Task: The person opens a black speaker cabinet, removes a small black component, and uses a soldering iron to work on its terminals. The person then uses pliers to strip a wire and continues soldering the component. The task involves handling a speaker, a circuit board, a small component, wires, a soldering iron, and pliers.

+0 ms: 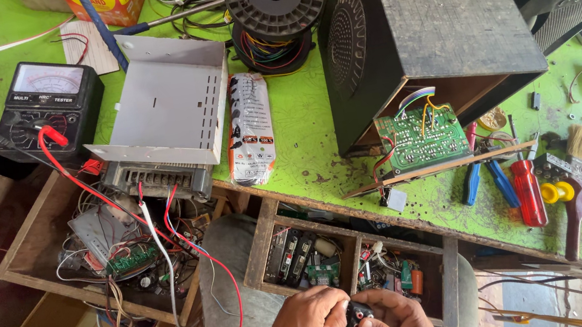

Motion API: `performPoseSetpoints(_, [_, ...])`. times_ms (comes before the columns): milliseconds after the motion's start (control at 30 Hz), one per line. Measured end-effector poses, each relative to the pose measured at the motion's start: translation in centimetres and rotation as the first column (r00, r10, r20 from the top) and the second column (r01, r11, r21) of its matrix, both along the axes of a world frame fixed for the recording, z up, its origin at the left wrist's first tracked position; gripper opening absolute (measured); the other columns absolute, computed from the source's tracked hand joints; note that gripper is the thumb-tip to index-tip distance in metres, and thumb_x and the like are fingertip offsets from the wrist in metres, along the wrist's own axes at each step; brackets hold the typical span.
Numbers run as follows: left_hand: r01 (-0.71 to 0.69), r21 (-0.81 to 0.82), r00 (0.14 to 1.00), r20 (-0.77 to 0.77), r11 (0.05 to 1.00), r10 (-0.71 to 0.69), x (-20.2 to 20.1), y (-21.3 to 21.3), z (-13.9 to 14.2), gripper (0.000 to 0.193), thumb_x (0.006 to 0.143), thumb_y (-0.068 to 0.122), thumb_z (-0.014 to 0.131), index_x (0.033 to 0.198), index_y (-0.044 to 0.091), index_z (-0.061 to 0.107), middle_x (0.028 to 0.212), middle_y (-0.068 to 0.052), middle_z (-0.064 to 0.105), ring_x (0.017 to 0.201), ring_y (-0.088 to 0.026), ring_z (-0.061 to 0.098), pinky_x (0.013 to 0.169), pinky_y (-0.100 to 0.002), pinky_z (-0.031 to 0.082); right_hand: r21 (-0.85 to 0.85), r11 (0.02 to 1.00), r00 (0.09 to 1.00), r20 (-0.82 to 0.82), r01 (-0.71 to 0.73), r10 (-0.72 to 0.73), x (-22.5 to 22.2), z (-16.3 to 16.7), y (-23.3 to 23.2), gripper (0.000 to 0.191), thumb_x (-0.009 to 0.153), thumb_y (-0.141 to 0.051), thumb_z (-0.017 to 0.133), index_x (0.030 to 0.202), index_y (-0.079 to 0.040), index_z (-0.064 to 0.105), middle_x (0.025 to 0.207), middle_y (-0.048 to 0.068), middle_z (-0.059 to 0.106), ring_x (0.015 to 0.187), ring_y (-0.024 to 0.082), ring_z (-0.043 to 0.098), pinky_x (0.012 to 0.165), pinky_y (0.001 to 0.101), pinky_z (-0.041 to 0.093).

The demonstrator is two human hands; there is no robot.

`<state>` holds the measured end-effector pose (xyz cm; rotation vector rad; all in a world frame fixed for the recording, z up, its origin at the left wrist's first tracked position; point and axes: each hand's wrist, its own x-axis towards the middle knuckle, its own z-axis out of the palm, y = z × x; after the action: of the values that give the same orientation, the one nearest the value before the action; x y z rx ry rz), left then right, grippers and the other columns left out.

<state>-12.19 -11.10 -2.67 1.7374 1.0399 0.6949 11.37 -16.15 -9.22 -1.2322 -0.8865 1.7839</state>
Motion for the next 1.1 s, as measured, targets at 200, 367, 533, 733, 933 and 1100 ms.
performPoseSetpoints(200, [-0.008, 0.013, 0.999, 0.032, 1.0, 0.007, 0.0, 0.1, 0.4, 0.015, 0.096, 0.015, 0.065, 0.101, 0.001, 0.069, 0.09, -0.019, 0.073, 0.085, -0.038, 0.07, 0.073, -0.046, 0.055, -0.065, 0.998, 0.999, -0.029, 0.02, -0.021, 0.2, 0.3, 0.0, 0.052, 0.082, -0.013, 0.081, 0.126, 0.009, 0.064, 0.109, 0.018, 0.078, 0.105, 0.022, 0.072, 0.093, 0.037, 0.055])
performPoseSetpoints(367, [-0.029, -0.043, 0.99, 0.137, 0.999, 0.035, -0.1, 0.0, 0.7, 0.016, 0.097, 0.014, 0.065, 0.102, 0.0, 0.07, 0.091, -0.017, 0.074, 0.085, -0.033, 0.073, 0.074, -0.042, 0.057, 0.017, 0.997, 0.995, -0.073, 0.076, -0.075, -0.2, 0.5, -0.3, 0.052, 0.081, -0.012, 0.083, 0.124, 0.01, 0.064, 0.109, 0.017, 0.077, 0.107, 0.023, 0.072, 0.098, 0.0372, 0.054])
performPoseSetpoints(533, [0.022, -0.488, 0.934, 0.321, 0.873, 0.156, 0.1, -0.2, 0.4, 0.018, 0.096, 0.013, 0.068, 0.11, 0.002, 0.071, 0.085, -0.006, 0.076, 0.075, -0.012, 0.069, 0.066, -0.027, 0.057, -0.043, 0.984, 0.954, -0.242, 0.174, -0.179, -0.3, 0.6, -0.6, 0.049, 0.084, -0.013, 0.079, 0.124, 0.012, 0.064, 0.106, 0.021, 0.076, 0.1, 0.026, 0.073, 0.095, 0.0398, 0.054])
performPoseSetpoints(733, [0.357, -0.652, 0.772, 0.609, 0.67, 0.182, -0.7, 0.1, -0.8, 0.014, 0.097, 0.006, 0.073, 0.108, -0.001, 0.066, 0.085, -0.005, 0.071, 0.073, -0.012, 0.071, 0.067, -0.025, 0.059, -0.015, 0.999, 0.903, -0.427, 0.041, -0.044, 0.5, 0.6, -0.5, 0.046, 0.088, -0.017, 0.077, 0.122, 0.01, 0.062, 0.109, 0.021, 0.074, 0.103, 0.028, 0.073, 0.095, 0.044, 0.056])
performPoseSetpoints(933, [0.429, -0.661, 0.713, 0.666, 0.615, 0.218, -0.4, -0.3, -1.3, 0.015, 0.096, 0.007, 0.074, 0.103, 0.001, 0.062, 0.082, -0.005, 0.068, 0.069, -0.013, 0.069, 0.064, -0.026, 0.058, -0.029, 1.0, 0.869, -0.495, -0.007, -0.009, 0.7, 0.2, -0.8, 0.047, 0.091, -0.021, 0.076, 0.124, 0.009, 0.061, 0.106, 0.022, 0.075, 0.098, 0.027, 0.074, 0.087, 0.0408, 0.058])
performPoseSetpoints(1100, [0.46, -0.578, 0.708, 0.697, 0.674, 0.115, -0.9, -0.3, -0.9, 0.015, 0.098, 0.008, 0.072, 0.103, 0.003, 0.059, 0.083, -0.003, 0.068, 0.071, -0.01, 0.067, 0.066, -0.025, 0.058, -0.008, 0.999, 0.885, -0.465, -0.035, 0.027, 0.7, -0.1, -0.7, 0.048, 0.091, -0.023, 0.078, 0.123, 0.009, 0.063, 0.105, 0.018, 0.076, 0.093, 0.022, 0.074, 0.082, 0.0362, 0.058])
